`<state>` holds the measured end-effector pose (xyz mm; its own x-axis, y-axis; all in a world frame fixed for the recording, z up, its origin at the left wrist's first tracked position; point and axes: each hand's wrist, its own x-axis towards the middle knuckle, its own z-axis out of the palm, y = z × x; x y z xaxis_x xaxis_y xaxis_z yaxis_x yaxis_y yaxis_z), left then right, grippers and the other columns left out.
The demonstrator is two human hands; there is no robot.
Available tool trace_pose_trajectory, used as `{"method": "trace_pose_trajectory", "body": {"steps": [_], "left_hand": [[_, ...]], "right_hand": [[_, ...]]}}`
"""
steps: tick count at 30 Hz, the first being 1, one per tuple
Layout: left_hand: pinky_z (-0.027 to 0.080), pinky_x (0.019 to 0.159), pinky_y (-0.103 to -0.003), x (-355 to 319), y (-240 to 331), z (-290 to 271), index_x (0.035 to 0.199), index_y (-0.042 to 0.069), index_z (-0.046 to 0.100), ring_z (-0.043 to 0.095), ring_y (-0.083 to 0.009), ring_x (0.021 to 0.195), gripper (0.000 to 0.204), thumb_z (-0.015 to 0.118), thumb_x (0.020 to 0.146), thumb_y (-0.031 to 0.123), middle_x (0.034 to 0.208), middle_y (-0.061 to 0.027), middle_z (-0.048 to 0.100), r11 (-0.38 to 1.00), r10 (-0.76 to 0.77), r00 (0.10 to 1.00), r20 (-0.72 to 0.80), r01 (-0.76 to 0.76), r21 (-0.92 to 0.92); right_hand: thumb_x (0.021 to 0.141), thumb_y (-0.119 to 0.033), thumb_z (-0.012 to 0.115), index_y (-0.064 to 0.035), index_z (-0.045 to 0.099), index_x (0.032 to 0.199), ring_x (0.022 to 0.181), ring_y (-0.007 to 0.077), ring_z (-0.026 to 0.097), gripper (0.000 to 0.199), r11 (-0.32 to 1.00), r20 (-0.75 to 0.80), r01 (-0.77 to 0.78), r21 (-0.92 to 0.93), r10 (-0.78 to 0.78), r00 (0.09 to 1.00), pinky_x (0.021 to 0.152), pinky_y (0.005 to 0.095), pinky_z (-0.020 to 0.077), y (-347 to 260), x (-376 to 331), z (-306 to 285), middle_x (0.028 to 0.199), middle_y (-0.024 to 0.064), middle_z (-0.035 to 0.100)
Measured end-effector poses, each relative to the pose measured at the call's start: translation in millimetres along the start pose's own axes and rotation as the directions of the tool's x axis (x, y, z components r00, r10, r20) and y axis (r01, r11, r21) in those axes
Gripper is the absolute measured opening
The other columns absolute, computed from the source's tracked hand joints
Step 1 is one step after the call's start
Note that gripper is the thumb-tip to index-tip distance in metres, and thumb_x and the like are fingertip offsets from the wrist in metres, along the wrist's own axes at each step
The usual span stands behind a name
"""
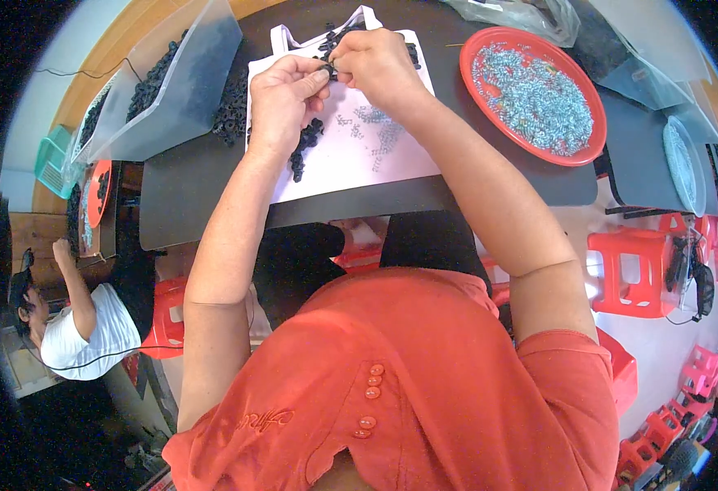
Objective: Manual assembly of small black components onto a white fabric template.
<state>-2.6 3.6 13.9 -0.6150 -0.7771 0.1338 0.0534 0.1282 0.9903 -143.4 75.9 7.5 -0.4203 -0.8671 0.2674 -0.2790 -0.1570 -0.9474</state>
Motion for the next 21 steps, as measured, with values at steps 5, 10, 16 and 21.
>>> {"method": "trace_pose_trajectory", "body": {"steps": [5, 10, 16, 21], "left_hand": [[0.041, 0.046, -0.023, -1.2, -3.2, 1.8, 0.083, -0.002, 0.063, 0.052, -0.0079, 0.05, 0.003, 0.066, 0.085, -0.001, 0.063, -0.0039, 0.062, 0.994, 0.011, 0.999, -0.033, -0.007, 0.106], [0.041, 0.045, -0.023, -1.6, -4.5, 3.8, 0.081, -0.002, 0.064, 0.052, -0.0078, 0.05, 0.003, 0.066, 0.083, -0.001, 0.062, -0.0037, 0.062, 0.992, 0.047, 0.998, -0.047, -0.042, 0.118], [0.042, 0.045, -0.023, -1.0, -7.8, 4.2, 0.081, -0.002, 0.064, 0.053, -0.0079, 0.05, 0.002, 0.066, 0.082, -0.001, 0.062, -0.0038, 0.062, 0.993, 0.052, 0.995, -0.089, -0.043, 0.108], [0.042, 0.046, -0.022, -4.4, -5.2, 7.6, 0.087, -0.002, 0.064, 0.053, -0.0083, 0.053, 0.001, 0.064, 0.086, 0.0, 0.067, -0.0041, 0.062, 0.996, 0.024, 0.996, -0.088, -0.016, 0.092]], "right_hand": [[0.075, -0.012, 0.058, 0.0008, 0.07, 0.086, 0.065, 0.0282, 0.064, 0.02, 0.954, -0.026, 0.118, -0.275, -0.13, 0.991, 0.065, 0.0396, 0.0499, 3.4, -2.6, 6.1, 0.07, 0.0175, 0.067], [0.079, -0.013, 0.056, -0.0002, 0.07, 0.086, 0.073, 0.0379, 0.065, 0.02, 0.872, -0.02, 0.206, -0.444, -0.239, 0.971, 0.07, 0.0459, 0.0497, -1.1, -5.1, 5.6, 0.075, 0.0215, 0.066], [0.08, -0.01, 0.054, 0.0004, 0.069, 0.088, 0.076, 0.0387, 0.065, 0.019, 0.821, -0.031, 0.233, -0.521, -0.291, 0.956, 0.071, 0.0473, 0.0503, -2.7, -7.7, 11.7, 0.076, 0.0225, 0.067], [0.08, -0.01, 0.055, 0.0004, 0.066, 0.086, 0.074, 0.0381, 0.065, 0.016, 0.721, -0.039, 0.313, -0.618, -0.426, 0.904, 0.069, 0.0465, 0.051, 4.2, -10.0, 16.4, 0.08, 0.021, 0.067]]}}
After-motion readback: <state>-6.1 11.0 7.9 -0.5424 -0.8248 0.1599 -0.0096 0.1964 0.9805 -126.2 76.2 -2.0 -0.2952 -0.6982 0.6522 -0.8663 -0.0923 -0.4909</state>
